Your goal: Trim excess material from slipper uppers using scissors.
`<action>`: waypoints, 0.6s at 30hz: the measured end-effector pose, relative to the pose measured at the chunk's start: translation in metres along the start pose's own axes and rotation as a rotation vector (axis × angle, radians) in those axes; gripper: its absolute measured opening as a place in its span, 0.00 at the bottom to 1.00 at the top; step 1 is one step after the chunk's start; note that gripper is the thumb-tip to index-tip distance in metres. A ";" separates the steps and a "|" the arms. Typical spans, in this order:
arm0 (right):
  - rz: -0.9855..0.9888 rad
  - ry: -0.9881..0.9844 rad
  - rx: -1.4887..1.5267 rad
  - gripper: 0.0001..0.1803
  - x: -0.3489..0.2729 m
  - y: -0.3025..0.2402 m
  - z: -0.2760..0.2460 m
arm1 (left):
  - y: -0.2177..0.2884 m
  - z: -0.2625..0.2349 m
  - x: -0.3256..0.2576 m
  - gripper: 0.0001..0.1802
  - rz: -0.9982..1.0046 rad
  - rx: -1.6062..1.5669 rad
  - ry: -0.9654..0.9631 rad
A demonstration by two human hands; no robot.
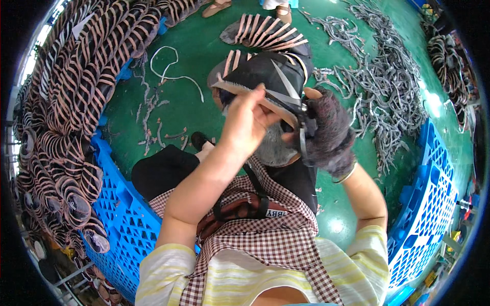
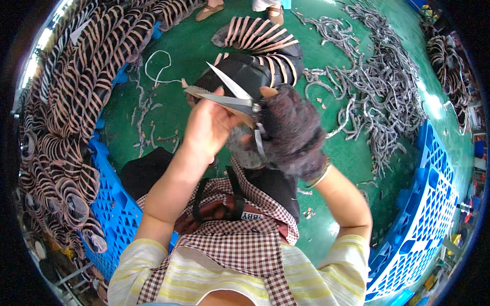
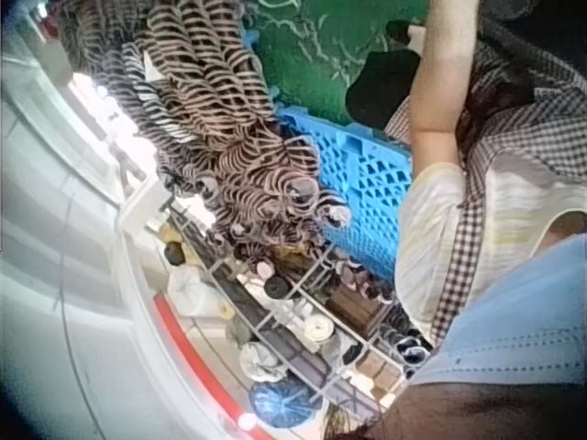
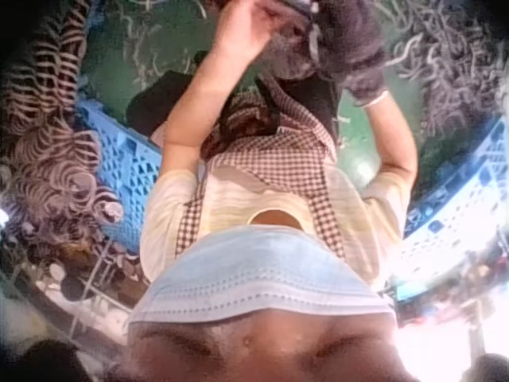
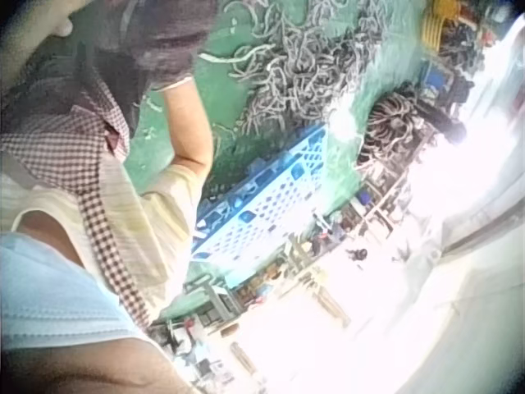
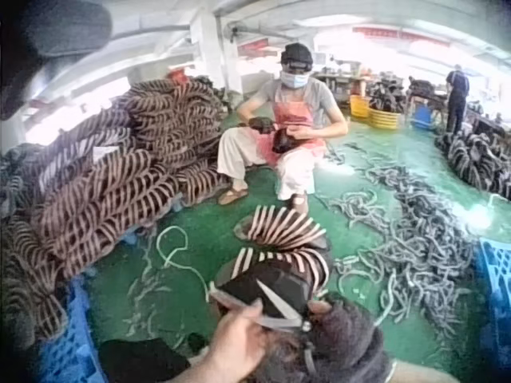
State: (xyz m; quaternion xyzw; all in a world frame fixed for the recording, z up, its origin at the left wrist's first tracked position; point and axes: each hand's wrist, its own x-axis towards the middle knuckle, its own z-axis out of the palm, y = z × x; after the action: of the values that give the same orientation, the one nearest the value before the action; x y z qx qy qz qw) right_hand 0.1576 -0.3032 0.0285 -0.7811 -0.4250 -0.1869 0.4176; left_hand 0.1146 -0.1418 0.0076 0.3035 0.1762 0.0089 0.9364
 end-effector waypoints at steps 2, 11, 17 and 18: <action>0.031 0.034 -0.092 0.25 -0.005 0.004 0.006 | -0.011 0.002 0.002 0.13 0.008 -0.025 -0.157; 0.455 -0.030 0.153 0.24 -0.032 0.042 -0.011 | 0.015 -0.018 0.022 0.14 1.234 1.789 -0.277; 0.545 -0.135 0.197 0.26 -0.053 0.086 0.001 | 0.012 -0.029 0.057 0.06 0.743 1.826 -0.520; 0.547 -0.138 0.194 0.26 -0.062 0.102 0.005 | 0.013 -0.033 0.061 0.06 0.488 1.773 -0.560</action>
State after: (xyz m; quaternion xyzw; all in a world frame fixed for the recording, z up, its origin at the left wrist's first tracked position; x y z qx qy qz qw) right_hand 0.2054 -0.3606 -0.0648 -0.8340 -0.2420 0.0272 0.4952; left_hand 0.1621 -0.1050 -0.0302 0.9207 -0.1791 -0.0057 0.3468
